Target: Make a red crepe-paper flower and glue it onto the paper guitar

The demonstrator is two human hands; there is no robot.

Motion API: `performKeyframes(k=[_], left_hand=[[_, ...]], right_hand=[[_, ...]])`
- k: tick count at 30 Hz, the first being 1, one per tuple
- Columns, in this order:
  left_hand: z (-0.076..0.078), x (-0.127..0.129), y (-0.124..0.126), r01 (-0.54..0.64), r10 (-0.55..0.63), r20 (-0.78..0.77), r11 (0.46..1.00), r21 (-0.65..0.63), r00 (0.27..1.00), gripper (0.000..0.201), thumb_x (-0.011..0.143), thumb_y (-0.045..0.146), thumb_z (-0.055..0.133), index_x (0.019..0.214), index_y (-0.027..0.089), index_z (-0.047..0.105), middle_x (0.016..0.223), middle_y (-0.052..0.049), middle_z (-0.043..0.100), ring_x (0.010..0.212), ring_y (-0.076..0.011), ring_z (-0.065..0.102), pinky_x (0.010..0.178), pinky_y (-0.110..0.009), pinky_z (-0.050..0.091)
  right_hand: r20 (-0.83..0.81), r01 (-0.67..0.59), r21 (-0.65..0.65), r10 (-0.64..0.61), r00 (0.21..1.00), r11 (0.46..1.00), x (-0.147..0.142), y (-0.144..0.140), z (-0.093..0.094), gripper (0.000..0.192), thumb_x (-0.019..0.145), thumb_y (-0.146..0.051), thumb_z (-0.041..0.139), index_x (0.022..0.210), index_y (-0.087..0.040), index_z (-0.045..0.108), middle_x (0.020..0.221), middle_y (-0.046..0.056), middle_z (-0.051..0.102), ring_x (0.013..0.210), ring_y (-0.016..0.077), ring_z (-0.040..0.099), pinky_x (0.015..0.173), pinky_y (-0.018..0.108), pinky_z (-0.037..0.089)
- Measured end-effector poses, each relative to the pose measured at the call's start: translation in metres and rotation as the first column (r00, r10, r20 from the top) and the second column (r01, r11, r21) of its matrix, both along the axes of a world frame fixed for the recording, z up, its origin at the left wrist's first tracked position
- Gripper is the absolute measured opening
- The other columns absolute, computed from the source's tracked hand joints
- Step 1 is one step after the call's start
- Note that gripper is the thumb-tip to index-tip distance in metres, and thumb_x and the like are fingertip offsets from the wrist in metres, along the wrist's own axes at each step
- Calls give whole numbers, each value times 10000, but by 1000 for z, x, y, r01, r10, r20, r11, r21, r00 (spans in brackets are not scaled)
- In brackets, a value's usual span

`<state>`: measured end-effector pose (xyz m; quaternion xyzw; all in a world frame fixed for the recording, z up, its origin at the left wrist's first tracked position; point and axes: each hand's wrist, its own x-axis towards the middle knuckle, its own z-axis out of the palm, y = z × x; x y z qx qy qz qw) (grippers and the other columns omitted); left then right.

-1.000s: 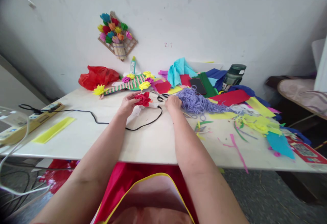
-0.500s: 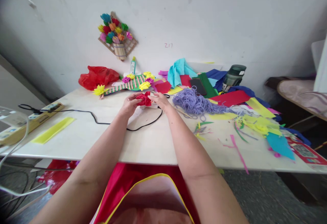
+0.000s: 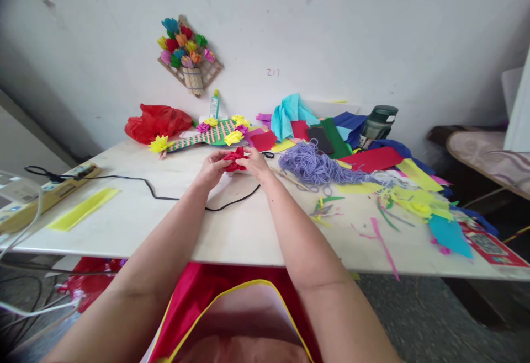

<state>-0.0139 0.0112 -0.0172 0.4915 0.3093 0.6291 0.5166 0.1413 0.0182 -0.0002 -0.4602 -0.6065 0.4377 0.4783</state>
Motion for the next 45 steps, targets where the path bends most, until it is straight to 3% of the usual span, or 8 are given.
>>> performKeyframes(k=[8, 14, 22, 27, 33, 36, 40, 45], left_hand=[[2, 1, -2, 67, -66, 20, 997, -41, 998, 350, 524, 210, 807, 828, 150, 645, 780, -17, 687, 715, -149, 637, 692, -288, 496], [5, 2, -1, 31, -23, 61, 991, -131, 998, 282, 581, 292, 792, 720, 151, 591, 655, -5, 624, 590, -127, 580, 543, -252, 474], [5, -1, -3, 2, -4, -16, 990, -140, 1000, 415, 554, 432, 834, 776, 131, 653, 619, -5, 603, 539, -121, 559, 495, -237, 446], [5, -3, -5, -22, 9, -112, 993, -115, 994, 369, 514, 413, 836, 671, 131, 659, 601, -21, 611, 529, -126, 554, 491, -239, 425], [6, -5, -5, -127, 109, -208, 989, -79, 972, 271, 517, 364, 777, 594, 133, 658, 549, -18, 581, 494, -117, 510, 467, -240, 396], [5, -7, -3, -186, 171, -170, 980, -73, 970, 253, 519, 359, 751, 587, 136, 652, 550, -16, 576, 504, -124, 515, 471, -245, 415], [6, -10, 1, -270, 264, -63, 957, -107, 962, 230, 492, 328, 732, 572, 147, 615, 537, 0, 542, 514, -125, 512, 460, -239, 416], [8, -12, 2, -287, 300, 54, 941, -180, 952, 218, 482, 287, 706, 540, 174, 528, 507, 23, 493, 481, -118, 477, 435, -240, 408]], right_hand=[[-64, 0, -23, -1, 998, 1000, 2, -3, 5, 509, 657, -154, 688, 1157, -143, 591, 847, 8, 678, 793, 154, 656, 841, 340, 533], [-75, -91, -6, 90, 993, 996, 7, -8, 9, 516, 639, -168, 667, 1146, -156, 576, 770, -22, 641, 720, 147, 620, 770, 328, 526], [169, -195, 153, 168, 971, 969, 8, -2, 4, 590, 627, -163, 669, 1209, -170, 569, 833, -16, 639, 739, 142, 593, 762, 317, 510], [321, -220, 272, 127, 939, 937, 8, -1, 4, 640, 630, -161, 684, 1260, -182, 570, 1002, 26, 676, 859, 168, 631, 851, 337, 503], [391, -219, 291, 94, 916, 931, 6, -3, 4, 664, 663, -193, 715, 1308, -167, 560, 970, 37, 694, 856, 179, 642, 862, 350, 506], [330, -177, 278, 79, 941, 944, 7, 0, 3, 585, 735, -239, 689, 1303, -166, 572, 926, 38, 709, 862, 177, 657, 861, 341, 513], [351, 48, 240, -132, 927, 970, 16, 6, 4, 377, 842, -284, 585, 1200, -188, 653, 916, 48, 734, 885, 184, 679, 859, 338, 521], [658, 227, 264, -347, 668, 937, 36, 3, 12, 280, 870, -248, 536, 1068, -213, 731, 1100, 84, 742, 1043, 218, 671, 905, 324, 493]])
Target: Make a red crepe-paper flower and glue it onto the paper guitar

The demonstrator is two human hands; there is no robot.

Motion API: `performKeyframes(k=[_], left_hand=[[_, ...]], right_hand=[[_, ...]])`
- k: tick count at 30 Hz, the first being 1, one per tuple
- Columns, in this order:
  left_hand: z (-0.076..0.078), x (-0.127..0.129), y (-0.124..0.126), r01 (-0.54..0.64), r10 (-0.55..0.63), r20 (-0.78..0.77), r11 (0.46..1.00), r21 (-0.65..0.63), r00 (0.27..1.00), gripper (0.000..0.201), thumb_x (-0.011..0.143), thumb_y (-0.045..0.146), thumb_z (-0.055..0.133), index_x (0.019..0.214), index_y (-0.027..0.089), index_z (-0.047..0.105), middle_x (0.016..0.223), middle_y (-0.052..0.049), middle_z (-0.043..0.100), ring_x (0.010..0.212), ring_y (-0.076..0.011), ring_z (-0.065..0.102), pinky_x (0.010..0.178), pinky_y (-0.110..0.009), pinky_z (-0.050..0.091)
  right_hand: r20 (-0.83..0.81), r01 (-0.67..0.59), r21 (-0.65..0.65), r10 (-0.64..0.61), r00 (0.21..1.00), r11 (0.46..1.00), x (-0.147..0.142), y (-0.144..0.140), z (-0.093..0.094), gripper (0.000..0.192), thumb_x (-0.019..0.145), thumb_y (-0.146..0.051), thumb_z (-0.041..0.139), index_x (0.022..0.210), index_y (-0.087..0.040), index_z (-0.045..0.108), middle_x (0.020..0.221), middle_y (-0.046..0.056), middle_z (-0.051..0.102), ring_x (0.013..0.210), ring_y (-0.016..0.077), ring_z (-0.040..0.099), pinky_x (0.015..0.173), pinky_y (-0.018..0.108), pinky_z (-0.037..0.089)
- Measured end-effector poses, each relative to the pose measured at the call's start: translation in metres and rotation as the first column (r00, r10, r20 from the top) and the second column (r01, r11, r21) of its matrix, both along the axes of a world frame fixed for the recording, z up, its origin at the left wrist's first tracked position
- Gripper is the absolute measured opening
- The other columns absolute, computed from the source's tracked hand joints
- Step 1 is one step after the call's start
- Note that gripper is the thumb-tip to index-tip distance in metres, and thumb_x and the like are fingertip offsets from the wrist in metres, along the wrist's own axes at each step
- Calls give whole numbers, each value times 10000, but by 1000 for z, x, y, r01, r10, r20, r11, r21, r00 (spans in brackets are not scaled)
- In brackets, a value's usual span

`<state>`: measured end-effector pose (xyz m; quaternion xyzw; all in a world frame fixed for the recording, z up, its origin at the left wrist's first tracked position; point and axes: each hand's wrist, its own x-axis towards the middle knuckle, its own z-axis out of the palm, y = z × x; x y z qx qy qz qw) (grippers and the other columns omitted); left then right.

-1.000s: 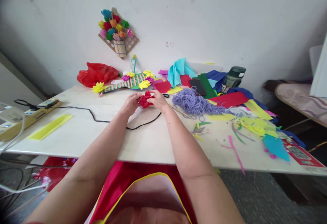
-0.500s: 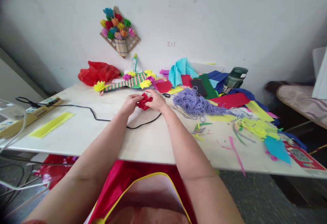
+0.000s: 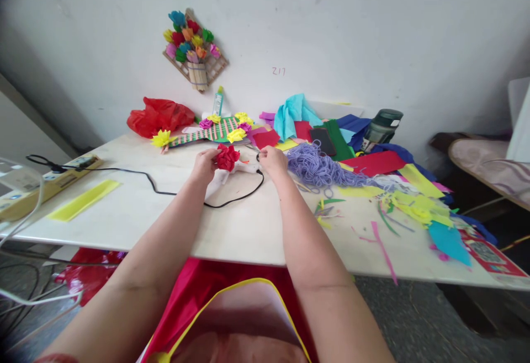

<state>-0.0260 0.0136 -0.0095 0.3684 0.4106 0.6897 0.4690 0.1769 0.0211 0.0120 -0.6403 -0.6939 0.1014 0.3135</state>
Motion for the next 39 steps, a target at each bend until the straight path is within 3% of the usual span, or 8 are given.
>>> performKeyframes(k=[6, 14, 19, 26, 32, 39], left_hand=[[0, 1, 2, -20, 28, 96, 996, -88, 995, 161, 527, 244, 664, 588, 170, 535, 516, 16, 526, 490, -128, 513, 466, -247, 441], [-1, 0, 4, -11, 18, 73, 994, -104, 997, 154, 551, 253, 651, 613, 175, 533, 502, 20, 529, 466, -125, 515, 475, -247, 450], [-2, -1, 4, 13, -9, 47, 996, -86, 999, 174, 536, 268, 669, 617, 172, 549, 527, 14, 555, 492, -131, 531, 472, -249, 447], [-1, -1, 0, 39, -41, -47, 998, -56, 998, 227, 520, 289, 715, 588, 174, 531, 506, 33, 517, 460, -107, 488, 454, -232, 408], [-5, 0, 2, 61, -64, -124, 998, -22, 990, 200, 520, 291, 712, 542, 167, 556, 475, 36, 472, 440, -93, 446, 445, -225, 366], [-4, 1, -1, 102, -101, -173, 995, -5, 980, 204, 528, 314, 730, 553, 155, 603, 482, 20, 502, 437, -94, 451, 443, -229, 341]], right_hand=[[331, 139, -146, -84, 940, 980, 18, -7, 11, 311, 827, -175, 547, 1049, -181, 764, 1132, 166, 727, 1079, 274, 675, 860, 321, 498], [418, 158, -245, -43, 908, 957, 25, -1, 4, 420, 769, -169, 625, 1173, -92, 713, 1171, 258, 684, 1124, 330, 649, 882, 378, 504], [418, 118, -196, -26, 908, 973, 24, 1, -4, 408, 774, -208, 668, 1156, -72, 712, 1078, 266, 703, 1073, 316, 667, 882, 369, 502], [388, 100, -210, -11, 922, 973, 22, -4, 6, 356, 836, -113, 542, 1147, -128, 713, 1177, 226, 689, 1111, 315, 657, 874, 368, 487], [286, 6, -112, 27, 958, 994, 23, -1, 5, 350, 958, -237, 421, 1202, -184, 665, 1166, 187, 701, 1068, 289, 658, 827, 355, 462], [99, -100, 91, 91, 991, 991, 17, 2, 2, 293, 948, -360, 481, 1033, -203, 714, 1015, 85, 735, 916, 208, 640, 756, 281, 420]])
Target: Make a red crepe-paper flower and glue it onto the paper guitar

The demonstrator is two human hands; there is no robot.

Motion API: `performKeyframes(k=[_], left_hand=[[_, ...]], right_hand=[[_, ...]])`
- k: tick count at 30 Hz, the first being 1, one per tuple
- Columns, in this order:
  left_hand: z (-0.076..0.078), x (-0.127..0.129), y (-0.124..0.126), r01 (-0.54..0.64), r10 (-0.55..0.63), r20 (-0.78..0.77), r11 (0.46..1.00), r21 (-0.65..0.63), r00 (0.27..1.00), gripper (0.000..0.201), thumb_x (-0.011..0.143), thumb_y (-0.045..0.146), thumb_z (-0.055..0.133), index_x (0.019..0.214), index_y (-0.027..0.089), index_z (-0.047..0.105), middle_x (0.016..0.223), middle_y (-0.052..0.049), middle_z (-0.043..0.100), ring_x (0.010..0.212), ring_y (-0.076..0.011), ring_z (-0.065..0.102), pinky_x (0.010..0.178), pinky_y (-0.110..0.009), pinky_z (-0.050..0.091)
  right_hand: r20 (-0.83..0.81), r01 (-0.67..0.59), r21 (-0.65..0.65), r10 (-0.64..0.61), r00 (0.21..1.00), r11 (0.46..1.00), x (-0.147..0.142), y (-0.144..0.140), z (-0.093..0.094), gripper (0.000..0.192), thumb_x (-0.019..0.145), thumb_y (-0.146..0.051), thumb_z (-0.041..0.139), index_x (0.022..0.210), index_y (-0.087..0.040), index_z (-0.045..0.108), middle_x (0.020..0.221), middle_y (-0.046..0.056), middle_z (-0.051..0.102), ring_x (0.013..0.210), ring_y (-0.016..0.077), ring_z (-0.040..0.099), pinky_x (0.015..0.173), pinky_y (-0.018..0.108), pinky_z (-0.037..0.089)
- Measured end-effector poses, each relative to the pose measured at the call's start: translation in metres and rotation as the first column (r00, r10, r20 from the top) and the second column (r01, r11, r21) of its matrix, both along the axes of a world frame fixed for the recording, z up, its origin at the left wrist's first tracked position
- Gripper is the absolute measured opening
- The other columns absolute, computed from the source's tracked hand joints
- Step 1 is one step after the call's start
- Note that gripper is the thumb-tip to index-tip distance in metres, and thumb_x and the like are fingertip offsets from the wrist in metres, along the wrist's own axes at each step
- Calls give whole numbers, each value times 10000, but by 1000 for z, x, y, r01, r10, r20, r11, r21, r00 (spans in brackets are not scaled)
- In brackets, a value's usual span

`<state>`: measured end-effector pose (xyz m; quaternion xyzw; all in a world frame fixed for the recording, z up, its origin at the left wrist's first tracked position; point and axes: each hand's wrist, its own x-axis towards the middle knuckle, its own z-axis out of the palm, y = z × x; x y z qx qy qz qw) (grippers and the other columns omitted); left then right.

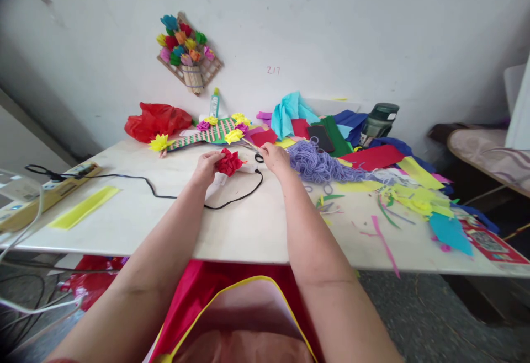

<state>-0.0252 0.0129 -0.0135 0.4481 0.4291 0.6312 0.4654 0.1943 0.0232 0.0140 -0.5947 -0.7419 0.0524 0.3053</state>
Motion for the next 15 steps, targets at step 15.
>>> performKeyframes(k=[15], left_hand=[[4, 6, -10, 161, -157, -118, 987, 26, 981, 221, 547, 312, 756, 527, 156, 601, 488, -12, 552, 438, -101, 474, 442, -230, 310]], right_hand=[[-371, -352, -8, 324, 870, 936, -19, -2, -2, 249, 854, -363, 589, 812, -155, 719, 570, -29, 556, 585, 120, 490, 630, 249, 392]])
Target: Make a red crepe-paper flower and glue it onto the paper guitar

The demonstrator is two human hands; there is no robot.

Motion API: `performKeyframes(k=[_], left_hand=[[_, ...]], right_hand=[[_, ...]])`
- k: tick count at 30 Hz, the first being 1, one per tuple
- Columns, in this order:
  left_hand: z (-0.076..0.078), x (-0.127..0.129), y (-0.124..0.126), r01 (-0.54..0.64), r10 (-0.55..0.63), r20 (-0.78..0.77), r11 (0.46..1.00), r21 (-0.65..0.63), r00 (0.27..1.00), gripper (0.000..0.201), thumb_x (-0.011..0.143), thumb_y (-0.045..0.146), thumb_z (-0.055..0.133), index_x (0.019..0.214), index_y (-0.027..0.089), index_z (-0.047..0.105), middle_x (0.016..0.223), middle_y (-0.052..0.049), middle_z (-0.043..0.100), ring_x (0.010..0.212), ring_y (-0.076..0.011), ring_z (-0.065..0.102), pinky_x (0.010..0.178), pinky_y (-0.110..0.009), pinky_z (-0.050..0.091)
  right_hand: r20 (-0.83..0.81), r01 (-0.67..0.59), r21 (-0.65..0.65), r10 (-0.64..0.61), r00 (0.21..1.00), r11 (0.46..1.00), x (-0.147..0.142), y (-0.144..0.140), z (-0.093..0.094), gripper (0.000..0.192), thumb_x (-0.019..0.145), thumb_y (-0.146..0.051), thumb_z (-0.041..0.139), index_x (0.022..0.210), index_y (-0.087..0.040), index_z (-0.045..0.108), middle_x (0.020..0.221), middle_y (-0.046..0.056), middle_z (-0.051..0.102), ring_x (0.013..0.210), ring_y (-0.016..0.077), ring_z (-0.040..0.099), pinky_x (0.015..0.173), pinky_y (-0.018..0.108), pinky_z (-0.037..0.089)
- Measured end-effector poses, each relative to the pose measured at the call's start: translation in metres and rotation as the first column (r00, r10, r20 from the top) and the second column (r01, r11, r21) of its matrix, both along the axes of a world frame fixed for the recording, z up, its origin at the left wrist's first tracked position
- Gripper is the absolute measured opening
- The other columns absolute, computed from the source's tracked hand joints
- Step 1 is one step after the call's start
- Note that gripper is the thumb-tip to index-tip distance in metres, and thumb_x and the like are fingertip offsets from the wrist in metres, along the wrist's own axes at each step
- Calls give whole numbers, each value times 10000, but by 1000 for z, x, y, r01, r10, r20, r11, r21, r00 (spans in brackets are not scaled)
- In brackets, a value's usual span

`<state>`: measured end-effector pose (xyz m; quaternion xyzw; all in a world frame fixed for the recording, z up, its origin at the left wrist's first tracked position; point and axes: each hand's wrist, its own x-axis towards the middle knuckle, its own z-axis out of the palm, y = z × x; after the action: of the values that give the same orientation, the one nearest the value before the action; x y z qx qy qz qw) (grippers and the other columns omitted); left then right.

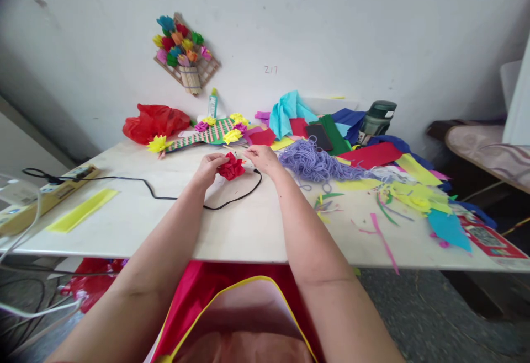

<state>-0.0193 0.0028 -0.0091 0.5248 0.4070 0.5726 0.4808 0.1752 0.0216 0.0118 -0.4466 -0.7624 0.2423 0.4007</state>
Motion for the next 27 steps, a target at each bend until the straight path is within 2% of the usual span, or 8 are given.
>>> performKeyframes(k=[3, 6, 10, 17, 23, 27], left_hand=[[-1, 0, -1, 25, -24, -32, 1000, 19, 999, 220, 560, 308, 752, 527, 158, 595, 481, -4, 540, 434, -95, 457, 441, -227, 290], [-2, -1, 0, 43, -42, -60, 999, 23, 997, 204, 568, 312, 742, 543, 157, 612, 477, -6, 537, 431, -97, 457, 441, -231, 288], [-4, -2, 1, 59, -57, -77, 998, 30, 995, 197, 571, 310, 739, 549, 155, 620, 478, -14, 544, 430, -101, 465, 443, -233, 295], [-3, 0, 0, 67, -64, -107, 997, 27, 992, 190, 559, 311, 741, 559, 145, 648, 491, -29, 570, 437, -111, 482, 440, -236, 310], [0, 1, -2, 76, -76, -100, 997, -6, 992, 224, 537, 313, 741, 650, 121, 721, 551, -53, 633, 476, -128, 528, 472, -243, 368], [0, 1, -2, 86, -88, -121, 996, -23, 989, 252, 539, 315, 733, 687, 111, 742, 566, -51, 647, 481, -123, 530, 476, -237, 367]], right_hand=[[-24, -42, -35, 41, 999, 999, -1, 2, -2, 278, 849, -370, 610, 972, -156, 738, 593, -23, 594, 586, 124, 527, 647, 258, 425], [-41, -77, -41, 75, 996, 996, -2, 4, -4, 296, 855, -341, 604, 1043, -154, 737, 643, -6, 636, 617, 128, 570, 676, 264, 451], [-43, -116, -17, 116, 992, 993, -3, 3, -3, 289, 846, -331, 612, 1021, -148, 752, 735, 22, 683, 694, 138, 604, 706, 261, 452], [-3, -165, -47, 165, 986, 985, -3, 0, 1, 323, 835, -378, 606, 982, -145, 774, 627, -26, 608, 619, 123, 525, 616, 239, 394], [-36, -230, -68, 228, 973, 971, -5, -1, 0, 275, 847, -283, 603, 1028, -182, 783, 865, 20, 742, 784, 152, 627, 747, 259, 469], [-51, -244, -36, 243, 969, 969, -6, 0, -2, 253, 848, -233, 618, 1032, -190, 786, 923, 36, 767, 861, 162, 658, 806, 268, 493]])
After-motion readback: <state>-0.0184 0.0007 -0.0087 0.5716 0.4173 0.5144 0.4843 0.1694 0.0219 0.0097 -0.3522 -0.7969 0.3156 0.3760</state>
